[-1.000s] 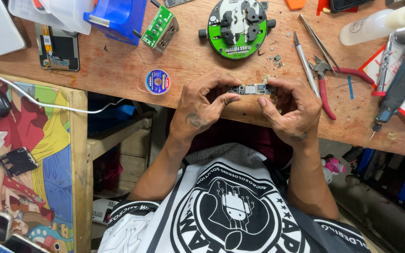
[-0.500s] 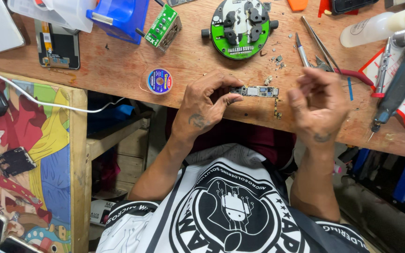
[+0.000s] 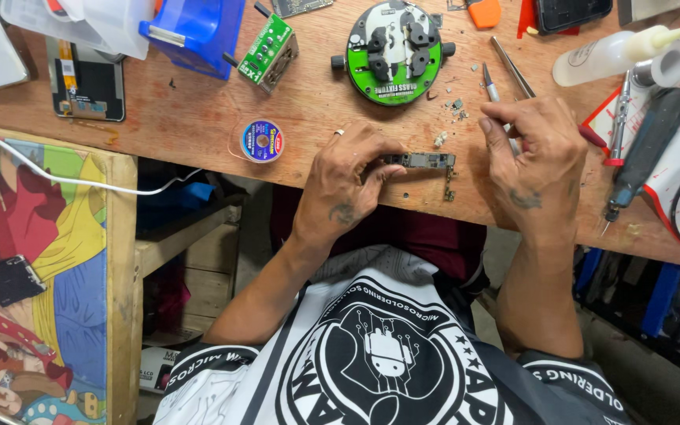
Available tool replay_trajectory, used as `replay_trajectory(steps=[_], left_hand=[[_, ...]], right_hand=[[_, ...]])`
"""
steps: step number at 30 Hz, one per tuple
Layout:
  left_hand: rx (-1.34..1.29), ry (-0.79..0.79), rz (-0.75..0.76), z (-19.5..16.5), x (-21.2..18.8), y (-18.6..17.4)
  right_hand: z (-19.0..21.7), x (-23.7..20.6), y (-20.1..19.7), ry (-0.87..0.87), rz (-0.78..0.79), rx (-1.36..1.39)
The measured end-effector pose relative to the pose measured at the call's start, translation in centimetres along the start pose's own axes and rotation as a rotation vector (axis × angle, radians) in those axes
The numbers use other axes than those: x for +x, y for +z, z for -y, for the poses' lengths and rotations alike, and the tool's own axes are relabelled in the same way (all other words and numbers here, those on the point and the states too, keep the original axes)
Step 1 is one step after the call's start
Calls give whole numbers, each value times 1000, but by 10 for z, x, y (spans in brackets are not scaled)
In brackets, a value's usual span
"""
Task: The person uses a precision tool to scrape and clean a small circuit board, then applies flux with a syringe and solders components using a soldering iron. The board is held in a green clamp during soldering.
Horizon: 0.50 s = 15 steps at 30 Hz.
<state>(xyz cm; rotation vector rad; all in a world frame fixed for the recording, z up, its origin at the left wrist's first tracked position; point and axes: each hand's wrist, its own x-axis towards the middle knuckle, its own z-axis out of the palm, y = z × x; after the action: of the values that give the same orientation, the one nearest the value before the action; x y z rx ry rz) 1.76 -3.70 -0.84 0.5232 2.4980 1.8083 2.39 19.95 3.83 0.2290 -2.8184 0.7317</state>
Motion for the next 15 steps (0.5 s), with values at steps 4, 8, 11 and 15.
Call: replay_trajectory(steps=[4, 8, 11, 15], left_hand=[[63, 16, 26, -2, -1, -1], [130, 27, 21, -3, -1, 5], [160, 21, 8, -3, -1, 8], [162, 21, -5, -4, 0, 11]], right_hand=[[-10, 8, 15, -73, 11, -21], [-15, 15, 23, -103, 58, -69], [-12, 21, 23, -107, 88, -97], [-6, 22, 16, -22, 79, 67]])
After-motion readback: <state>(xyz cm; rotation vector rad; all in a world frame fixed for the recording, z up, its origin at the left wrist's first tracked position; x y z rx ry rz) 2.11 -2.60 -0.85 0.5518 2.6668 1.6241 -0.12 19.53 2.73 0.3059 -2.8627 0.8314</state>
